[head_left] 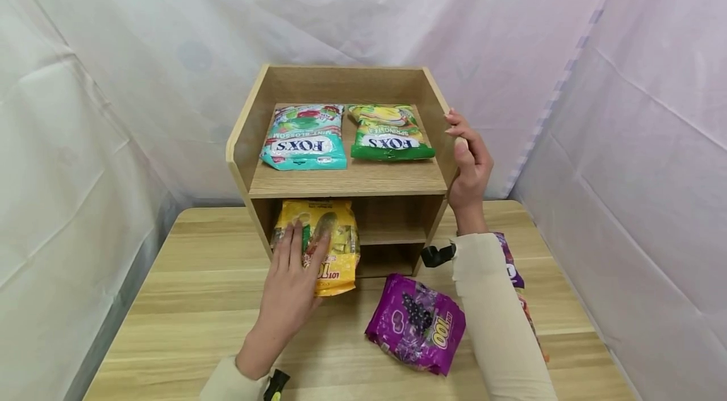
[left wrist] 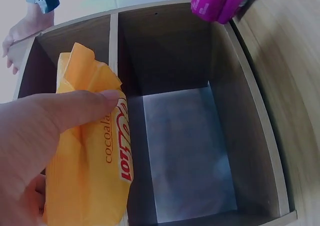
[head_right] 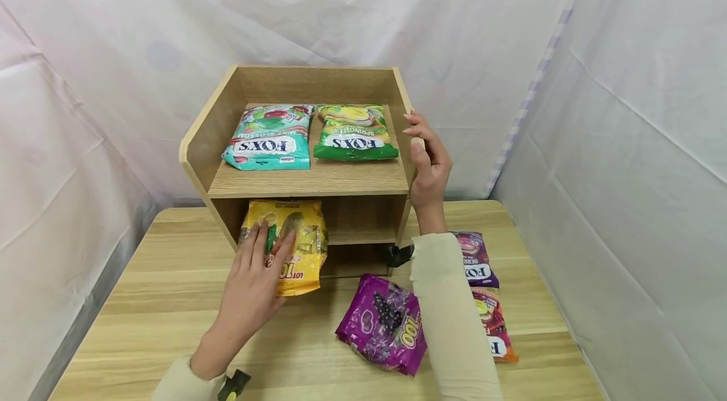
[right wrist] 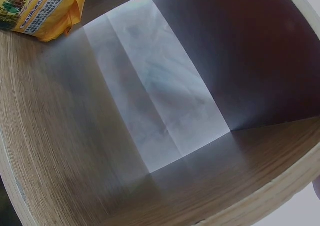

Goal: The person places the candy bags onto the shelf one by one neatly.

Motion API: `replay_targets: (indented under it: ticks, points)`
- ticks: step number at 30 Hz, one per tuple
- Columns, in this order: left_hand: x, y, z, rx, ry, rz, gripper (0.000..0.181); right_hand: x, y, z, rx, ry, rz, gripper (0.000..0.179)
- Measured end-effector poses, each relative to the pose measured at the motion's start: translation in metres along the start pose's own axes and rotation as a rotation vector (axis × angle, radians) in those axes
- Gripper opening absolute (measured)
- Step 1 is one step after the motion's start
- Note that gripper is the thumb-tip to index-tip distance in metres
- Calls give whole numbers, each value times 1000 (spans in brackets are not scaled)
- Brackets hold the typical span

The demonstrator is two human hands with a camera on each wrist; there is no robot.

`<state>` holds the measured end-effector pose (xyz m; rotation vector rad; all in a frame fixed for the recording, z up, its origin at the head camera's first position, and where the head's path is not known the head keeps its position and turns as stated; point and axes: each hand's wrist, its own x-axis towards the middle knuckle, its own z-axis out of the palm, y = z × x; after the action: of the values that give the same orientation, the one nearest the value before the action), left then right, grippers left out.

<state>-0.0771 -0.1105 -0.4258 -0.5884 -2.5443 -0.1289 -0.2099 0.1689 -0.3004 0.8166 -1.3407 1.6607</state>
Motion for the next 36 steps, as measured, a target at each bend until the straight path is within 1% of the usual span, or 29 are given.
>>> replay_targets:
  ticks: [3,8,13,17,22,26,31,33,36]
  points:
    - [1,-1,1,-14,37,8,129,0,-1,0,-6,-2,3,38]
    - [3,-4,0,-12,92,53,115,0,0,1,-5,-4,0,38]
    - [8,-5,-3,6,96,80,101,-1,0,1,-3,-7,-6,39]
    - [13,-8,-6,-23,100,88,94,-1,0,0,-5,-9,-4,40]
    - [19,-12,-9,-37,86,91,86,0,0,0,-6,-4,-3,39]
    - [23,-15,-10,-25,97,91,78,0,1,0,-2,-4,-11,39]
    - [26,-15,-10,-21,107,77,68,0,1,0,-4,-6,-10,39]
    - [28,-16,-9,-22,123,75,64,0,1,0,-7,-6,-8,39]
    - [31,-17,-7,-9,164,77,54,0,0,-1,-7,-8,-8,39]
